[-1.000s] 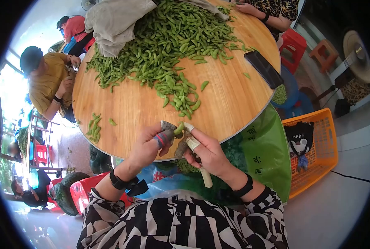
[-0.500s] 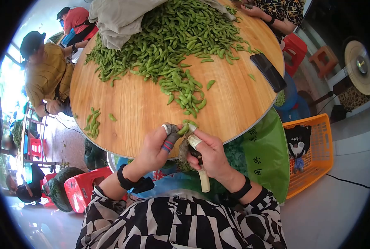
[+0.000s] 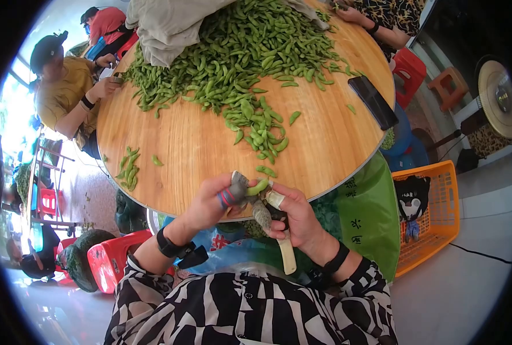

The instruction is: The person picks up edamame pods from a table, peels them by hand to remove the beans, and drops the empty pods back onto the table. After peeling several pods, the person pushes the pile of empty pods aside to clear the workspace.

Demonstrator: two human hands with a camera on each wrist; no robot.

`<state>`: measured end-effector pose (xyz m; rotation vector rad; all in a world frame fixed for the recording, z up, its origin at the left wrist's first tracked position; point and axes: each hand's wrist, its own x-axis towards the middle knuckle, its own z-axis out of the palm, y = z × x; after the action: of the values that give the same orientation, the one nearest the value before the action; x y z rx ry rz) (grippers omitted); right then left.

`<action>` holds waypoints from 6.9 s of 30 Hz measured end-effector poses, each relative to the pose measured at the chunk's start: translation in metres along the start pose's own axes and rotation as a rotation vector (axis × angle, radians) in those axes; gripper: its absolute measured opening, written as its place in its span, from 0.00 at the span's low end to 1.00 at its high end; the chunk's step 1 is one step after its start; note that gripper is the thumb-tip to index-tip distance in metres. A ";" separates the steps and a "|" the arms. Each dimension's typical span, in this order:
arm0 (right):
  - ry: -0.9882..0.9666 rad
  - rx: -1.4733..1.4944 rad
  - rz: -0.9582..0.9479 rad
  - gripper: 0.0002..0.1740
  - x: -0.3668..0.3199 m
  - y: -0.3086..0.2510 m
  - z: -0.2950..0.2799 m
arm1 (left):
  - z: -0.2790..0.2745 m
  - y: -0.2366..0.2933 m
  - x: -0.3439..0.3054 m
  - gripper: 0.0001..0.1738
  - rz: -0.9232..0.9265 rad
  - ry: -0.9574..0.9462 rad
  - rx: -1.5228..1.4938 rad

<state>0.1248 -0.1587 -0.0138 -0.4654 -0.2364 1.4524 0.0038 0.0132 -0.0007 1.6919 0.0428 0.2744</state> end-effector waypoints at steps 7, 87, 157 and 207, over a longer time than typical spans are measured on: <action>0.132 0.032 0.056 0.20 0.001 -0.003 0.009 | -0.001 0.030 0.002 0.22 0.404 0.021 0.978; 0.407 -1.150 -0.168 0.06 -0.037 -0.032 0.017 | 0.042 0.006 -0.016 0.20 -0.458 -0.214 -0.381; 0.176 -1.464 -0.357 0.17 -0.041 -0.013 -0.003 | -0.050 0.046 -0.025 0.16 0.072 0.344 1.589; 0.081 -0.456 -0.012 0.20 -0.019 -0.007 0.011 | 0.007 -0.007 -0.005 0.11 -0.443 -0.066 -0.783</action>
<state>0.1246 -0.1760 0.0016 -0.8885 -0.5095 1.3625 0.0016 0.0068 -0.0087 0.8777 0.2278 -0.0995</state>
